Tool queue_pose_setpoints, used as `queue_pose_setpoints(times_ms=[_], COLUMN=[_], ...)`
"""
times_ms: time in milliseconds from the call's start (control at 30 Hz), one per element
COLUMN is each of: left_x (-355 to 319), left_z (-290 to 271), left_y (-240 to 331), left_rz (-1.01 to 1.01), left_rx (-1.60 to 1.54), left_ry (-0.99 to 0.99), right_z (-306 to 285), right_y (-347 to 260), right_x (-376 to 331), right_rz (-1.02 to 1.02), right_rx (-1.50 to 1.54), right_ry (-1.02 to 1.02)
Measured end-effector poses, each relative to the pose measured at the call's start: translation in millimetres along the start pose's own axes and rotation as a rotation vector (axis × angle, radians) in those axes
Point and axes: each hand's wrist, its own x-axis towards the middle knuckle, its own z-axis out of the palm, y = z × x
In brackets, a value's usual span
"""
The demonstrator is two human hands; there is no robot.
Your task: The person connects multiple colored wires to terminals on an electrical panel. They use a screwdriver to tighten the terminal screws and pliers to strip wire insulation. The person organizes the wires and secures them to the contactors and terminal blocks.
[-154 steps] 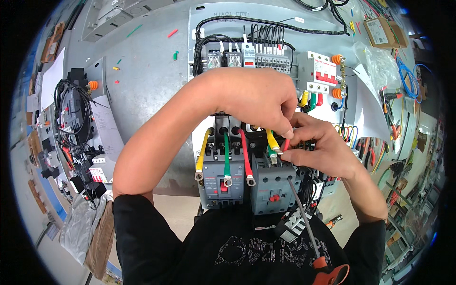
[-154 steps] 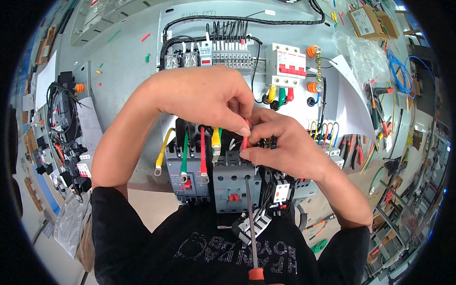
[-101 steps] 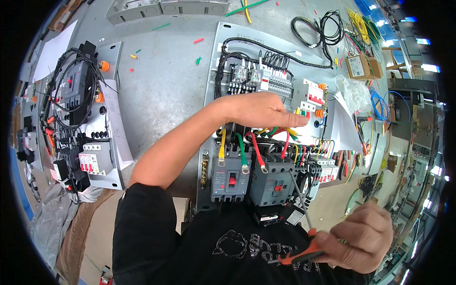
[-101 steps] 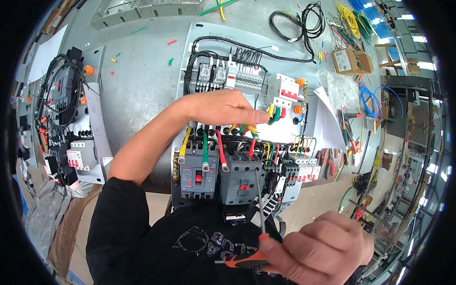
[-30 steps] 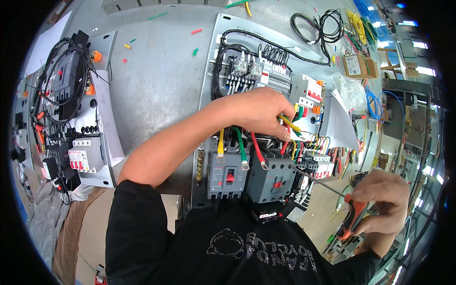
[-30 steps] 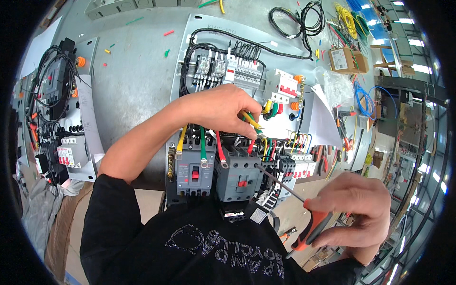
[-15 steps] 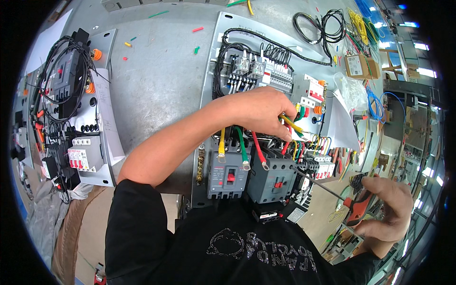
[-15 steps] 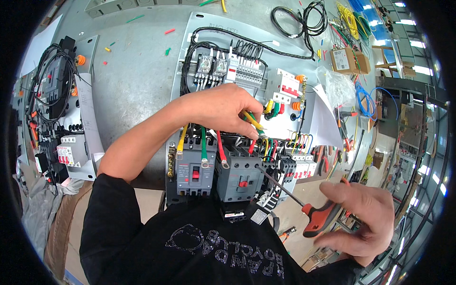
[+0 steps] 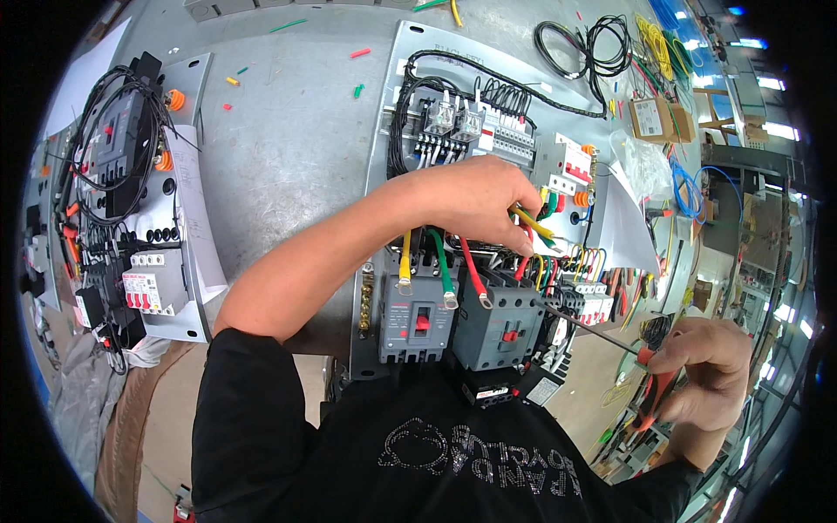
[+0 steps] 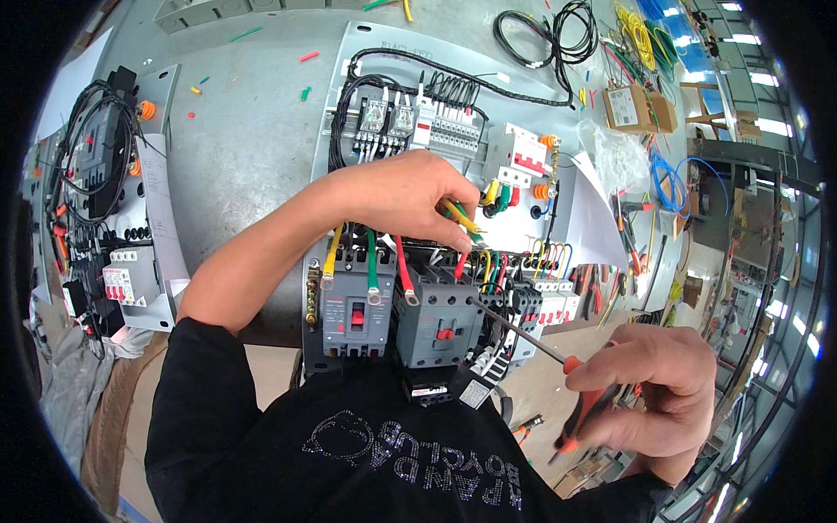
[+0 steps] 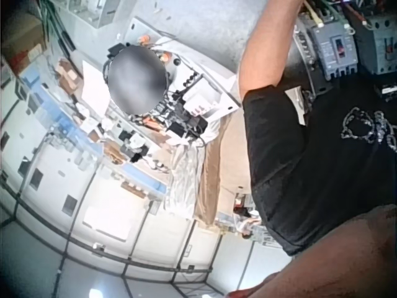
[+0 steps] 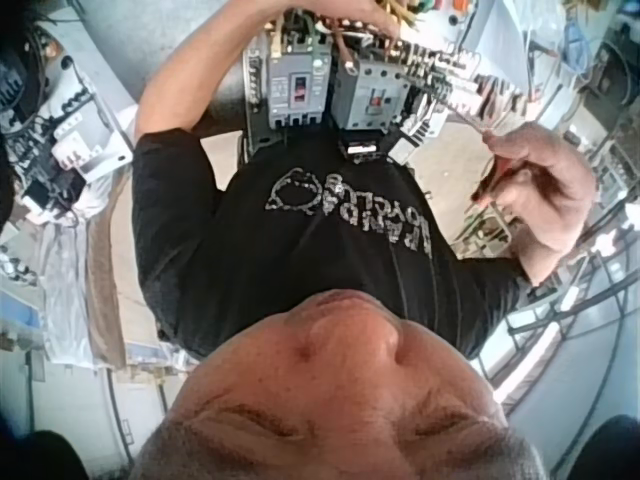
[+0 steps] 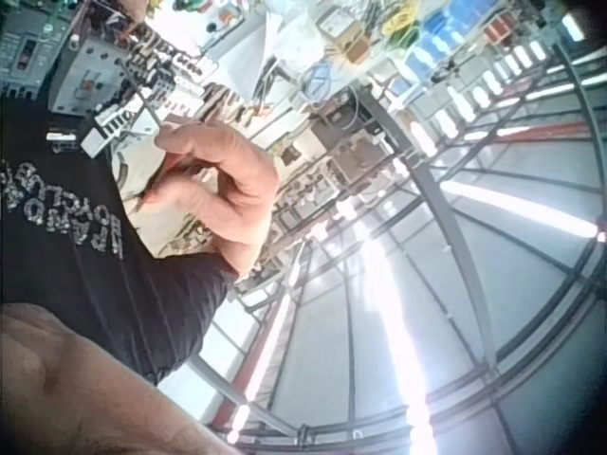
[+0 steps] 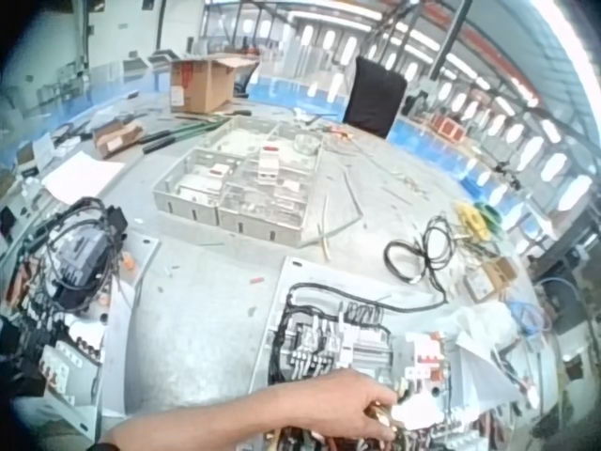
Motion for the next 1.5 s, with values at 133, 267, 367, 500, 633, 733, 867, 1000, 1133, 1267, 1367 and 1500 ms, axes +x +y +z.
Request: queue_pose_setpoints(times_ms=[133,267,367,500,633,733,867,1000,1133,1267,1367,1500], left_x=[0,1,-1,-1,4,1,-2,-1,-1,1,1,-1], left_z=[1,-2,-3,1,0,-1,-1,0,0,0,-1,-3], left_y=[-1,4,3,-3,0,1,2,-1,-1,0,1,2], left_rz=[-0.009,-0.009,-0.033,-0.016,0.004,-0.013,-0.012,-0.011,0.010,-0.014,-0.016,-0.009], left_rx=[0.000,-0.010,-0.013,-0.018,-0.028,-0.026,-0.033,-0.019,-0.021,-0.014,-0.010,0.014], left_ry=[0.003,-0.015,-0.016,0.001,-0.032,-0.016,-0.003,-0.002,0.003,-0.018,-0.021,-0.012], right_z=[-5,-5,46,14,1,4,14,36,16,6,3,13], right_y=[8,-25,-12,3,2,-14,-16,-19,-11,0,-10,-15], right_x=[3,-5,-16,-19,-18,-15,-10,-11,-14,-1,0,-18], right_rz=[-0.159,-0.265,0.010,0.110,-0.052,-0.149,-0.179,0.081,0.175,-0.001,-0.245,-0.307], right_rx=[-0.150,-0.636,-0.461,-0.154,-0.258,-0.717,-1.004,-0.588,-0.019,0.187,-0.372,-0.697], right_ry=[-0.068,-0.051,0.516,0.342,0.145,0.228,0.390,0.461,0.231,0.026,-0.033,0.156])
